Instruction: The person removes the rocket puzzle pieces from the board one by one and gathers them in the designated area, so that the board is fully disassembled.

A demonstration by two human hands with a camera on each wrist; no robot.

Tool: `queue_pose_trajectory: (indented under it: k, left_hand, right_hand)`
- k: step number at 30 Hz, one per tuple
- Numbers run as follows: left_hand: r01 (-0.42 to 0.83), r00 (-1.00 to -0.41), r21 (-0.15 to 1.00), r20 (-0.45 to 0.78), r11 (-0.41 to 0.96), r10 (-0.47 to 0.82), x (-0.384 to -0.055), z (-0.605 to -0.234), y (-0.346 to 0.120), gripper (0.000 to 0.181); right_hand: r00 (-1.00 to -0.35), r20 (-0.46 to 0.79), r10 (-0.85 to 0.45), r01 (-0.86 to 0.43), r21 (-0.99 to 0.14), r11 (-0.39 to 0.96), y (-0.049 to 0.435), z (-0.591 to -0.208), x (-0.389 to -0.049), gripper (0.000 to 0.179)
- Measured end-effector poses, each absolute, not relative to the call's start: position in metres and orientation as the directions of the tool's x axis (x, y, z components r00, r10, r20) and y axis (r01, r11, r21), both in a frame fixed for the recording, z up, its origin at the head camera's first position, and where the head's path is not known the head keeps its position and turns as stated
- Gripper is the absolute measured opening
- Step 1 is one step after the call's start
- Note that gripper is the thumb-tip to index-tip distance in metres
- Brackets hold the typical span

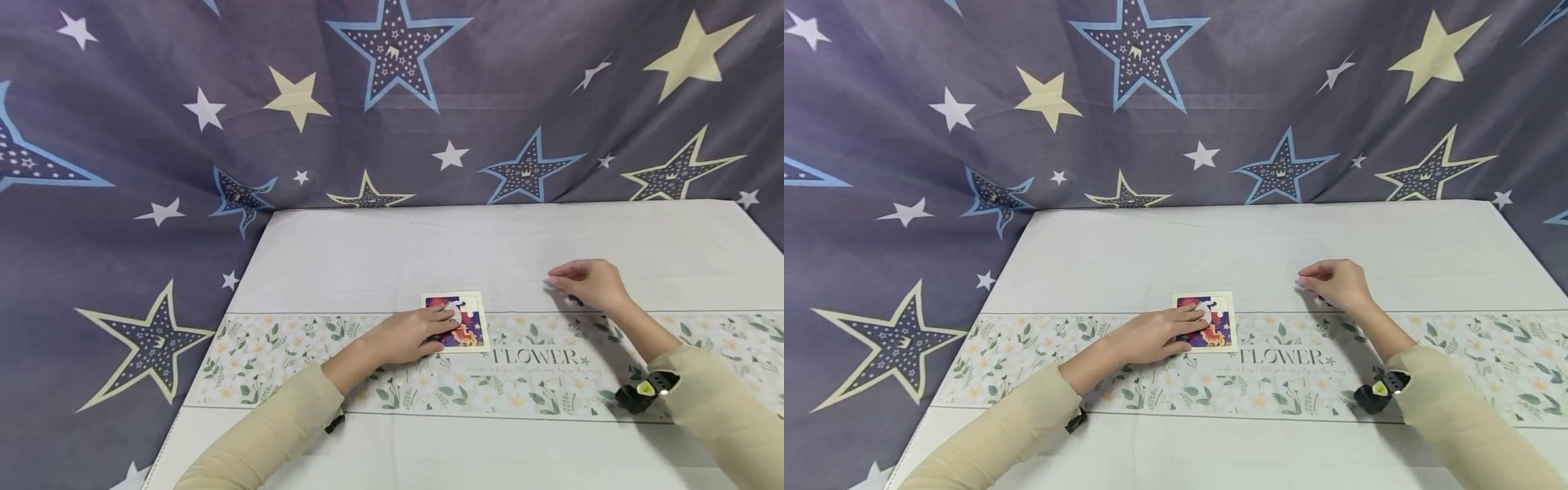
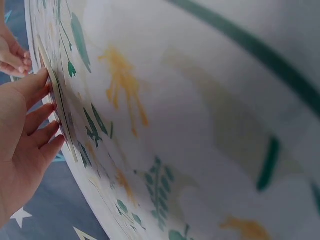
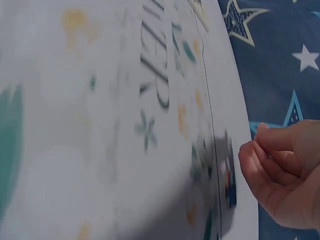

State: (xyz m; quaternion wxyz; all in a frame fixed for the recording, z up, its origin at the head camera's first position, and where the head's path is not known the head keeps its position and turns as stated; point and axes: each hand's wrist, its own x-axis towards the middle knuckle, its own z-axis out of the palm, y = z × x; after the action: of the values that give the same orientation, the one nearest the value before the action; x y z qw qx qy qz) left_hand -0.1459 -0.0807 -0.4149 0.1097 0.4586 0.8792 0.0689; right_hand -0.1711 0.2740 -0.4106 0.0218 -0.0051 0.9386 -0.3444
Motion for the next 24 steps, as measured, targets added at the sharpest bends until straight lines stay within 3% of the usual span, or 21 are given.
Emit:
queue_pose_trajectory:
  k: [24]
  left_hand:
    - [0.770, -0.560, 0.291, -0.119, 0.568, 0.820, -0.146, -0.417, -0.094, 0.049]
  right_hand:
    - [-0.963, -0.055, -0.263, -0.133, -0.753, 0.644, 0.167, -0.419, -0.189, 0.018]
